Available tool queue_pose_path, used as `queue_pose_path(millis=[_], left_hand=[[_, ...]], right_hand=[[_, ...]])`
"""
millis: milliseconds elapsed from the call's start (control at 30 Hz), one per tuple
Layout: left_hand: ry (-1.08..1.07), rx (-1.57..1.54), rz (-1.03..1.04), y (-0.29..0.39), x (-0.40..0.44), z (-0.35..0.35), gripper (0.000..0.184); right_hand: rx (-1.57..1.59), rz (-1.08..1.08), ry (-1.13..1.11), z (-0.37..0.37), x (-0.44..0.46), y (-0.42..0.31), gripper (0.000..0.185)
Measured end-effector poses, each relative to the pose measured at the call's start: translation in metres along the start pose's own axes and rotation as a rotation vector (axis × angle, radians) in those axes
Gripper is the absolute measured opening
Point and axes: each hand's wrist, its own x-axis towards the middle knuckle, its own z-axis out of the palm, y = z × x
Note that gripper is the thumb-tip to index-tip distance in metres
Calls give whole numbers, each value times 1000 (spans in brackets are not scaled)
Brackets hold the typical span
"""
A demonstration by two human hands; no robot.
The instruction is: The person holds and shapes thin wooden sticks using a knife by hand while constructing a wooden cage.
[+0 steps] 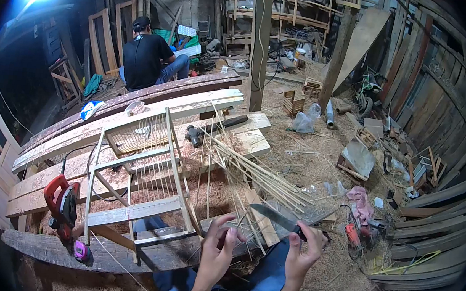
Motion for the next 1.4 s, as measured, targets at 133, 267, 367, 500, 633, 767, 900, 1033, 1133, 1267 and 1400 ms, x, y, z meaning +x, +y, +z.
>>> queue_pose_path(millis=[133,267,367,500,633,767,900,1033,1133,1267,1400], left_hand=[[-37,11,-41,-15,5,-5,23],[-62,-1,-90,-21,3,-6,22],[-120,-99,-107,-31,0,-6,20],[-173,-86,-174,-34,-3,-2,16],[-253,-128,-190,-29,-4,5,13],[-252,-125,-224,-30,-5,5,12],[-249,-145,-226,-28,-5,6,13],[-211,-174,-124,-31,-6,12,13],[-209,-168,-136,-35,-6,13,14],[-180,-157,-105,-36,-7,13,11],[-129,-111,-41,-37,-11,14,9]], right_hand=[[25,-64,-154,1,1,-4,35],[52,-119,-220,8,1,-11,38],[86,-129,-264,11,0,-15,39],[72,-162,-303,14,-1,-18,35],[85,-156,-297,16,-1,-20,36],[110,-142,-319,17,-2,-17,37],[155,-141,-316,18,-3,-16,35],[173,-89,-305,17,-2,-20,32],[175,-120,-297,18,-3,-17,29],[277,-83,-342,18,-7,-14,24],[318,-160,-370,19,-8,-11,23]])
